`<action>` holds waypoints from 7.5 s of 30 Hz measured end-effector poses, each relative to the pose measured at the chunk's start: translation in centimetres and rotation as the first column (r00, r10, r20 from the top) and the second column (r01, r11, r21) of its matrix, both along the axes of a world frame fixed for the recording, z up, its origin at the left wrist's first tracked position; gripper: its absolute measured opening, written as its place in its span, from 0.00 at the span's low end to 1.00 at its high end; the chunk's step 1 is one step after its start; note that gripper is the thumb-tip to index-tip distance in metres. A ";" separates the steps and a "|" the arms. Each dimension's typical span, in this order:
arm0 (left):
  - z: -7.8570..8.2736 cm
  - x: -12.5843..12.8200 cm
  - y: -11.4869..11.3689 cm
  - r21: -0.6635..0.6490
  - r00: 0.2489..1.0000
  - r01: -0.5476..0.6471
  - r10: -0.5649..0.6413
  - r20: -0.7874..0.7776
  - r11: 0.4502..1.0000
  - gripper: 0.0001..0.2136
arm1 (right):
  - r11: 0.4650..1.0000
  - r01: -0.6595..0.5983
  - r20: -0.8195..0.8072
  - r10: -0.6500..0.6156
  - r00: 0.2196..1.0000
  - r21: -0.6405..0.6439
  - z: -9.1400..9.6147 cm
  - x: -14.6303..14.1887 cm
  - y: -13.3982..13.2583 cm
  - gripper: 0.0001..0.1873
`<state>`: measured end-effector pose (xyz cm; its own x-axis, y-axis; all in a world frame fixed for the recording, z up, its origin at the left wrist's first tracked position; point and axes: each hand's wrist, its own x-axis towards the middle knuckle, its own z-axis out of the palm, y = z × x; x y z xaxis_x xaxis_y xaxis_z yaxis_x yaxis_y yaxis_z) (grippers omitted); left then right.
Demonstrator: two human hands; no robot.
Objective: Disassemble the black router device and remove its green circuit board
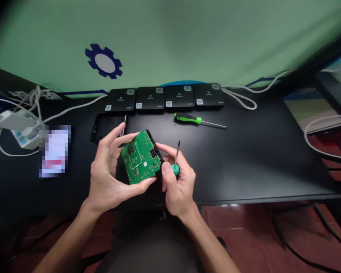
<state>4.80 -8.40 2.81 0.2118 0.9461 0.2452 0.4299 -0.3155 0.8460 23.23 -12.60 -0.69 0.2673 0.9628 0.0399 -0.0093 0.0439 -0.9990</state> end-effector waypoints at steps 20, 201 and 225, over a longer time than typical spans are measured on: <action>-0.1 0.2 -1.2 -0.327 0.900 0.212 -0.054 0.433 0.921 0.56 | 0.950 -0.300 -0.155 0.309 0.938 0.083 0.1 1.0 0.5 0.51; 3.3 0.0 -2.4 -0.419 0.880 0.242 -0.016 0.474 0.875 0.46 | 0.941 -0.281 -0.018 0.290 0.957 0.190 0.0 1.2 0.2 0.55; 3.1 -0.2 -2.3 -0.400 0.901 0.242 -0.052 0.432 0.884 0.44 | 0.945 -0.315 -0.018 0.318 0.948 0.089 -0.7 1.4 -0.2 0.55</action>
<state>4.63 -10.74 5.89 0.3317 0.9392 -0.0892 0.0054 0.0927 0.9957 24.60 -12.82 -1.38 -0.0479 0.9916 0.1203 -0.0680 0.1169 -0.9908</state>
